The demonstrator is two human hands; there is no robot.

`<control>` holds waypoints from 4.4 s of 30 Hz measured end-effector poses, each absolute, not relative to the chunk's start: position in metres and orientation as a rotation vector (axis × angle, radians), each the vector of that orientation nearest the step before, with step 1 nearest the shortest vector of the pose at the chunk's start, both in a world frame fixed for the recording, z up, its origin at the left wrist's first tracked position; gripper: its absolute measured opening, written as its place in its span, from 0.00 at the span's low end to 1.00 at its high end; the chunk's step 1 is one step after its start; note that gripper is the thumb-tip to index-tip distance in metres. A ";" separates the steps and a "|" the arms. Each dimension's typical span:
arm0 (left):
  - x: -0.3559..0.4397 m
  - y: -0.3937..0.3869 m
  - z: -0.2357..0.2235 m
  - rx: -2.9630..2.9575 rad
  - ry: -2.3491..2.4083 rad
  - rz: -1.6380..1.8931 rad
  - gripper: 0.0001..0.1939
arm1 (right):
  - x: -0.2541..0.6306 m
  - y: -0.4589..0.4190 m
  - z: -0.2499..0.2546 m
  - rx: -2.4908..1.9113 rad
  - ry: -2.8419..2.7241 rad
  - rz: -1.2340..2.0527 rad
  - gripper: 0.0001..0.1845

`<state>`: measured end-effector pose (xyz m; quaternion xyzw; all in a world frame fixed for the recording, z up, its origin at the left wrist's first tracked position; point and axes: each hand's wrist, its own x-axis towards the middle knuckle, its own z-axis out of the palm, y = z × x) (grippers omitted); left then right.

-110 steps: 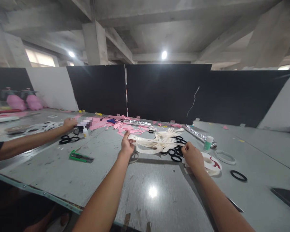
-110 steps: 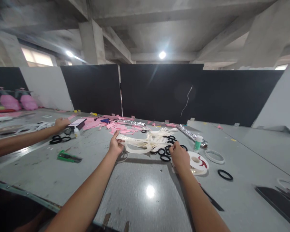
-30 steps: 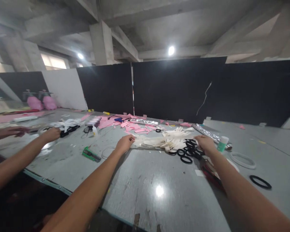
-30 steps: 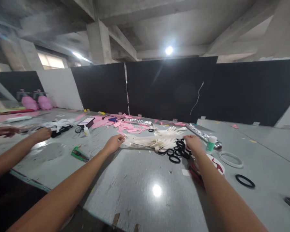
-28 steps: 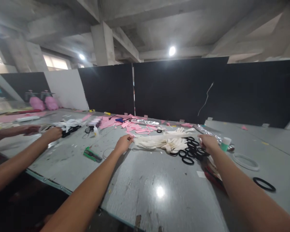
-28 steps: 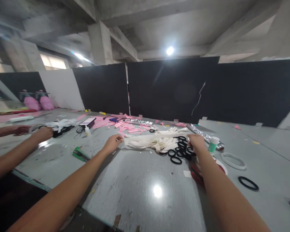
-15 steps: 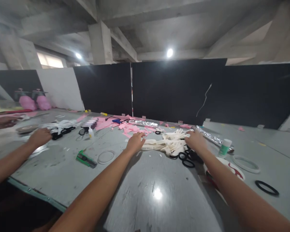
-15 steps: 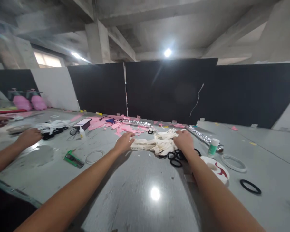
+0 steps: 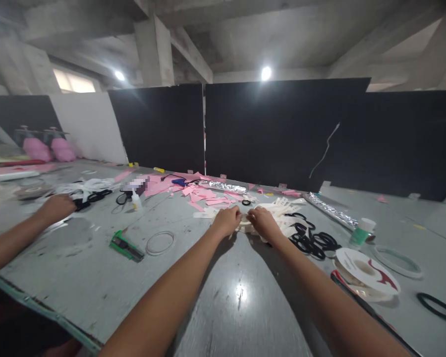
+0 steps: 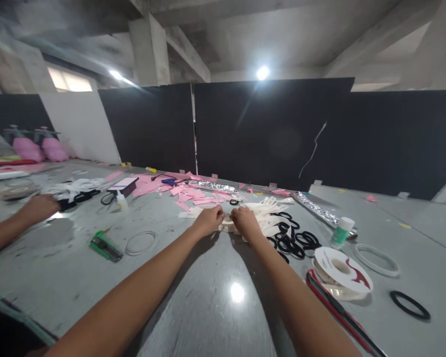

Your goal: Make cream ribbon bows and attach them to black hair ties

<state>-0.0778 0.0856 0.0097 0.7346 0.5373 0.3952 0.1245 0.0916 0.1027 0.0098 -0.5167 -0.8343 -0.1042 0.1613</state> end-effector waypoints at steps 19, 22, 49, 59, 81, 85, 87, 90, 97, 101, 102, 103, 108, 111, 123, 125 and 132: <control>-0.089 0.037 0.004 1.787 1.387 1.550 0.12 | 0.125 0.053 0.030 -1.310 -2.140 0.121 0.19; -0.092 0.040 0.003 1.474 1.137 1.651 0.15 | 0.133 0.051 0.029 -1.611 -2.075 -0.148 0.20; -0.027 0.003 0.010 1.426 0.882 1.455 0.17 | 0.140 -0.007 0.033 -1.025 -1.949 -0.025 0.09; -0.060 0.017 0.021 1.141 0.910 1.730 0.15 | 0.182 0.098 0.038 -1.862 -1.886 0.271 0.16; -0.046 0.020 -0.002 1.494 1.057 1.476 0.16 | 0.237 0.075 0.038 -1.867 -1.793 -0.326 0.25; -0.041 0.016 -0.002 1.548 1.011 1.395 0.16 | 0.245 0.068 0.047 -1.813 -1.619 -0.231 0.26; -0.036 0.012 -0.001 1.569 0.969 1.347 0.16 | 0.249 0.060 0.055 -1.757 -1.589 -0.174 0.22; -0.029 0.005 0.002 1.596 0.903 1.290 0.17 | 0.251 0.040 0.069 -1.668 -1.588 -0.131 0.17; -0.008 -0.015 0.009 1.614 0.804 1.208 0.18 | 0.186 -0.037 0.060 -1.119 -1.826 0.062 0.10; -0.002 -0.026 0.013 1.620 0.736 1.177 0.19 | 0.153 -0.066 0.039 -0.865 -1.891 0.082 0.09; -0.001 -0.028 0.015 1.613 0.724 1.180 0.19 | 0.150 -0.070 0.037 -0.847 -1.874 0.053 0.09; -0.001 -0.031 0.017 1.603 0.712 1.187 0.19 | 0.150 -0.074 0.037 -0.836 -1.857 0.030 0.09; 0.001 -0.048 0.033 1.548 0.687 1.248 0.17 | 0.158 -0.086 0.044 -0.772 -1.804 0.010 0.08; 0.001 -0.053 0.039 1.513 0.683 1.248 0.19 | 0.159 -0.088 0.047 -0.747 -1.803 -0.006 0.08; -0.008 -0.058 0.041 1.696 0.637 1.227 0.14 | 0.161 -0.091 0.051 -0.796 -1.795 0.012 0.07; -0.009 -0.059 0.044 1.778 0.656 1.225 0.11 | 0.163 -0.090 0.050 -0.829 -1.817 -0.050 0.05; -0.008 -0.063 0.047 2.003 0.696 1.140 0.10 | 0.168 -0.084 0.048 -0.903 -1.864 -0.103 0.06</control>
